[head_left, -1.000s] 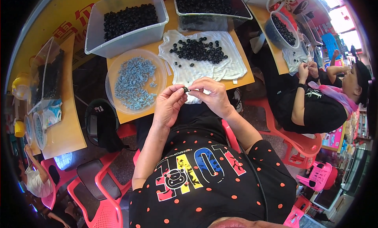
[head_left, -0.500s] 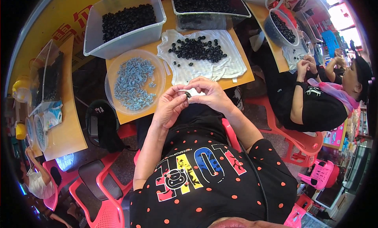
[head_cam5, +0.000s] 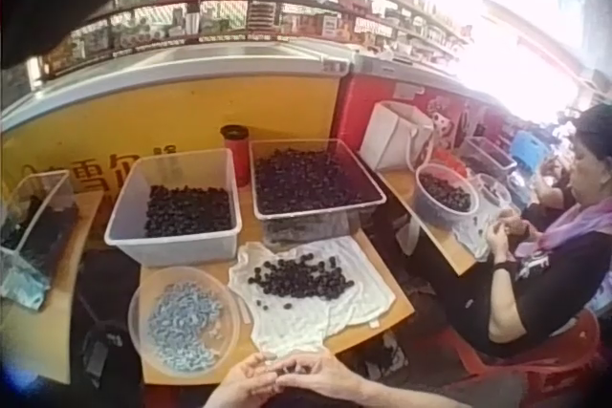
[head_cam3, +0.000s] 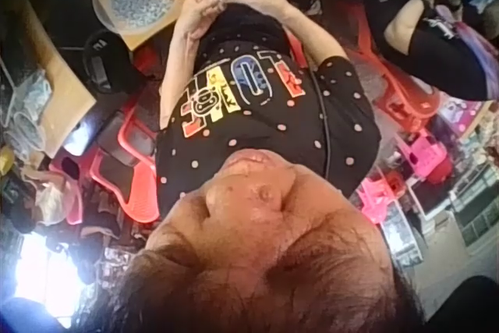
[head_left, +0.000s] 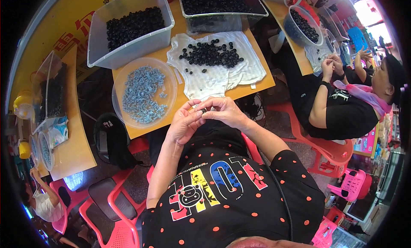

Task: The person assembles small components by picking up black beads and small inserts by hand and pressing the inserts into the beads one at a time.

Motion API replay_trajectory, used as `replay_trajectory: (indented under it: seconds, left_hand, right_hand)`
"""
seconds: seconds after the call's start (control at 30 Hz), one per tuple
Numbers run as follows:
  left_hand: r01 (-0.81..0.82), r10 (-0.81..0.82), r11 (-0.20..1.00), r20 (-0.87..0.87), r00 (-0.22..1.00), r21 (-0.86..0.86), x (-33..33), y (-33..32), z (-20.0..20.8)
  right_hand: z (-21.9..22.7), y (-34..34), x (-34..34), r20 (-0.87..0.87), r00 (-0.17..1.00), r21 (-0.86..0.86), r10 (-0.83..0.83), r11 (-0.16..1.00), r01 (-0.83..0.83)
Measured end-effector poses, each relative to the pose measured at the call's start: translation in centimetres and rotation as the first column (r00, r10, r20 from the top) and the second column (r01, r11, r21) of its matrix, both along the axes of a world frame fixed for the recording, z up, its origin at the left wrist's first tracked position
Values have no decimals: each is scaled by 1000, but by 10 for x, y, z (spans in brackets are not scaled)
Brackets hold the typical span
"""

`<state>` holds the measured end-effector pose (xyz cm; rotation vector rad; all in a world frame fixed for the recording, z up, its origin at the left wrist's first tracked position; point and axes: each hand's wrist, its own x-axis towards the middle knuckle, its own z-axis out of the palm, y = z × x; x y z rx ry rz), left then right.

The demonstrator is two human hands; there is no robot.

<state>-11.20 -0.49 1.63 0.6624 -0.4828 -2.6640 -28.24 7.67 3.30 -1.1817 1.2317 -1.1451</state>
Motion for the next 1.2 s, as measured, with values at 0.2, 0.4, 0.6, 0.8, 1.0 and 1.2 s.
replay_trajectory:
  seconds: [0.2, 0.4, 0.6, 0.8, 1.0, 1.2]
  left_hand:
    - [-90, 145, 929, 129, 981, -358, -3, -47, 25]
    - [-210, 487, 464, 50, 872, -861, -13, -153, 105]
    - [-79, 694, 112, 21, 720, -991, -10, -240, 116]
    - [234, 721, -204, 16, 693, -951, -28, -173, 90]
    - [26, 515, 275, 170, 840, -961, -36, -74, 45]
    - [-85, 356, 679, 225, 907, -729, -49, -26, -7]
  right_hand:
    - [-10, -20, -31, 124, 960, 30, -249, 968, 248]
    - [-31, -30, -57, -504, 745, -186, -437, 897, 401]
    - [-39, -54, -73, -730, 310, -545, -609, 793, 274]
    - [-41, -70, -86, -799, 158, -552, -581, 812, 192]
    - [-31, -61, -81, -759, 286, -569, -585, 809, 147]
    - [3, -34, -42, -464, 790, -249, -402, 914, 319]
